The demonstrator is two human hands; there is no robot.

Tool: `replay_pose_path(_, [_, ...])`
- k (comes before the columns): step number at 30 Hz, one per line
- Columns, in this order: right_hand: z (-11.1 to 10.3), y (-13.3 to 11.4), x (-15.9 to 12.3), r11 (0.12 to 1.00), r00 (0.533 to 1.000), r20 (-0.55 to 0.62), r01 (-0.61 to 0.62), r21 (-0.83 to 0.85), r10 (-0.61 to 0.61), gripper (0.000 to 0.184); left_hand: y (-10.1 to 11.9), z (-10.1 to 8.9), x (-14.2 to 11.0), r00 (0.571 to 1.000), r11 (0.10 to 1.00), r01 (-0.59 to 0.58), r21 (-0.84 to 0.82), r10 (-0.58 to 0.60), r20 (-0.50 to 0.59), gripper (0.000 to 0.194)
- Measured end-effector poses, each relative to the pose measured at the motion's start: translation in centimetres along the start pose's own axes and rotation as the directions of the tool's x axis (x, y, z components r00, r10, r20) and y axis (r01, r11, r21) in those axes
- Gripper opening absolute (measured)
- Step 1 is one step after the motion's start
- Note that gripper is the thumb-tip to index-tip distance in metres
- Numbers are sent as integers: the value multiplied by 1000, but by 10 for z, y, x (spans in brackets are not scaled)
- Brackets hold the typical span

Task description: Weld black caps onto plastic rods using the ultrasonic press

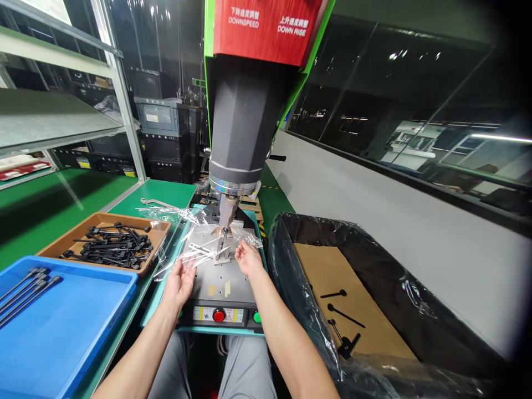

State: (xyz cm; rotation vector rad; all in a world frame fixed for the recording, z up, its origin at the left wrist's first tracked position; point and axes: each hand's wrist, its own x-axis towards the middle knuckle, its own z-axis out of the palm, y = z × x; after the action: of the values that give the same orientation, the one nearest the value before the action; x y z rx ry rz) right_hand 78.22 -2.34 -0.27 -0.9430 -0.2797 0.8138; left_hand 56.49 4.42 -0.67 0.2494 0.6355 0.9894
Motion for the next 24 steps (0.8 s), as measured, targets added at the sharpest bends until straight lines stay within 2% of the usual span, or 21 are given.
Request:
replay_pose_path(6, [-3,-3,-14,999,1000,27,0,46,-1,25,3,1,0,997,996,11,-88,-4,83,14])
replay_pose_path(7, [-2,-2,-16,999,998,65,9,34,-11,25,3,1,-2,995,996,17,-92,-7,104,13])
replay_pose_path(9, [-1,2,-20,991,988,129,95,-99,-82,34,3,3,-5,989,995,18,-99,-3,150,14])
replay_pose_path(11, [2,5,-19,929,971,145,226,-294,-190,38,3,6,-8,985,994,9,-105,9,171,15])
replay_pose_path(13, [7,6,-15,849,950,100,310,-428,-296,31,5,11,-11,985,993,4,-114,16,170,18])
replay_pose_path(15, [14,4,-8,815,930,50,343,-468,-364,27,7,18,-13,986,991,5,-130,17,168,19])
replay_pose_path(19, [26,-3,2,736,864,4,431,-522,-503,37,12,33,-16,983,986,2,-169,28,179,19])
replay_pose_path(21, [27,-1,2,715,851,39,465,-523,-524,33,14,40,-18,980,984,-2,-176,37,197,21])
replay_pose_path(24, [25,10,-2,704,869,101,456,-545,-485,29,14,45,-18,971,983,8,-182,35,234,24])
